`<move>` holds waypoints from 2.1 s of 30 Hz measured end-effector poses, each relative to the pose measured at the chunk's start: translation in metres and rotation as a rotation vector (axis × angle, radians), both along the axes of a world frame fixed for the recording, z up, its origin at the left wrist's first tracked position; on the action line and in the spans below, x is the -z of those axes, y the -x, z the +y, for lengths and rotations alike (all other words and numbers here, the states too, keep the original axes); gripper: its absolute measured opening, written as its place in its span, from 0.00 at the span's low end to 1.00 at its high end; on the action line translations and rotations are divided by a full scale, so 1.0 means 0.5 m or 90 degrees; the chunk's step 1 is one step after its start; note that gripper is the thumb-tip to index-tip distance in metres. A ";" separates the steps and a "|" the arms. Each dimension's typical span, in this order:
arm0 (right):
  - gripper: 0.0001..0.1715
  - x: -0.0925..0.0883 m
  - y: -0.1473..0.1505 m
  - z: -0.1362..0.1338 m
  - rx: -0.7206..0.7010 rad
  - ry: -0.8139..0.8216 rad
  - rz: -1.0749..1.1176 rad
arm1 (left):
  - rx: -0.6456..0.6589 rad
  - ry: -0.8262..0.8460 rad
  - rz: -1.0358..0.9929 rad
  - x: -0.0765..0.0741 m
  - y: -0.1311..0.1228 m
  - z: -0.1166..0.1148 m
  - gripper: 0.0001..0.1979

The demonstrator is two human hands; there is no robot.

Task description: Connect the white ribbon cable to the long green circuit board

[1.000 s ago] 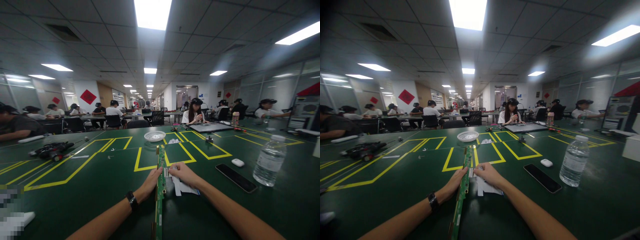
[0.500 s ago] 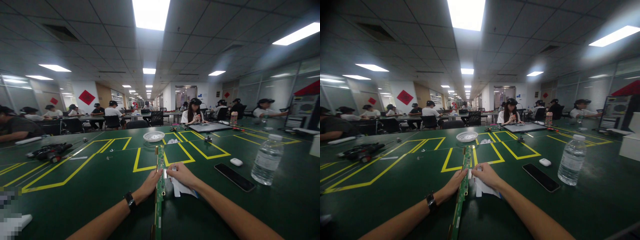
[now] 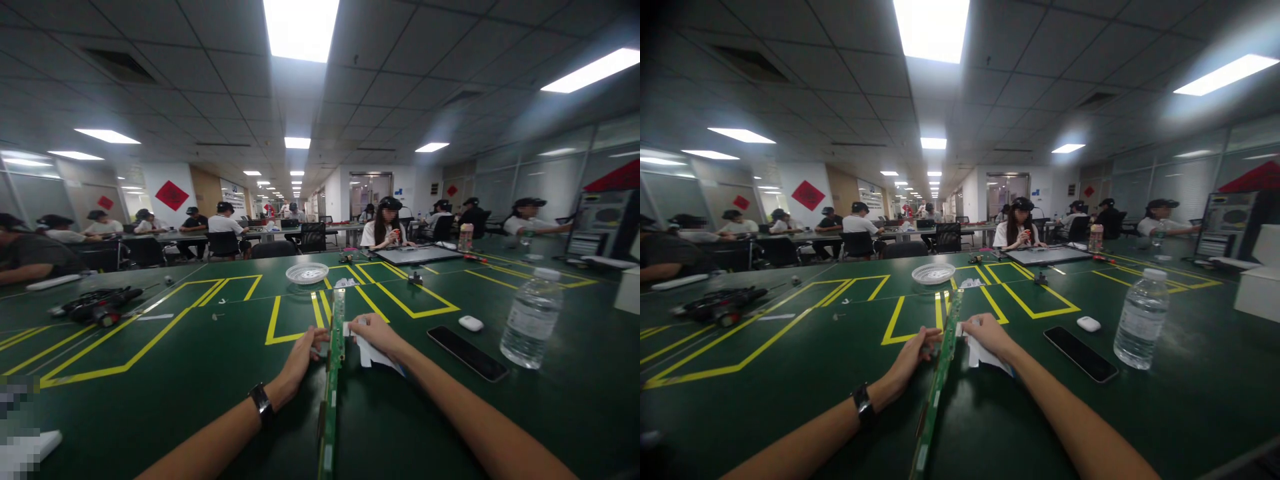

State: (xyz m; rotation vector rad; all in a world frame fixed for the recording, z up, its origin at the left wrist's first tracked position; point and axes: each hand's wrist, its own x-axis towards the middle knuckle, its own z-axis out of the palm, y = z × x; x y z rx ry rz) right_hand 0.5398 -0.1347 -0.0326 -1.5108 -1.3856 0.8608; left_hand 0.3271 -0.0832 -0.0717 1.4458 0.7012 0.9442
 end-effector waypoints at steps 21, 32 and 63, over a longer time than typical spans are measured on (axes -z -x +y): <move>0.14 0.032 -0.142 0.003 0.169 -0.079 -0.766 | -0.273 -0.105 0.023 -0.013 0.031 0.043 0.15; 0.13 0.045 -0.145 0.007 0.161 -0.087 -0.728 | -0.257 -0.099 0.008 -0.020 0.031 0.037 0.15; 0.21 0.061 -0.152 0.017 0.170 -0.076 -0.738 | -0.283 -0.146 0.014 -0.032 0.032 0.027 0.13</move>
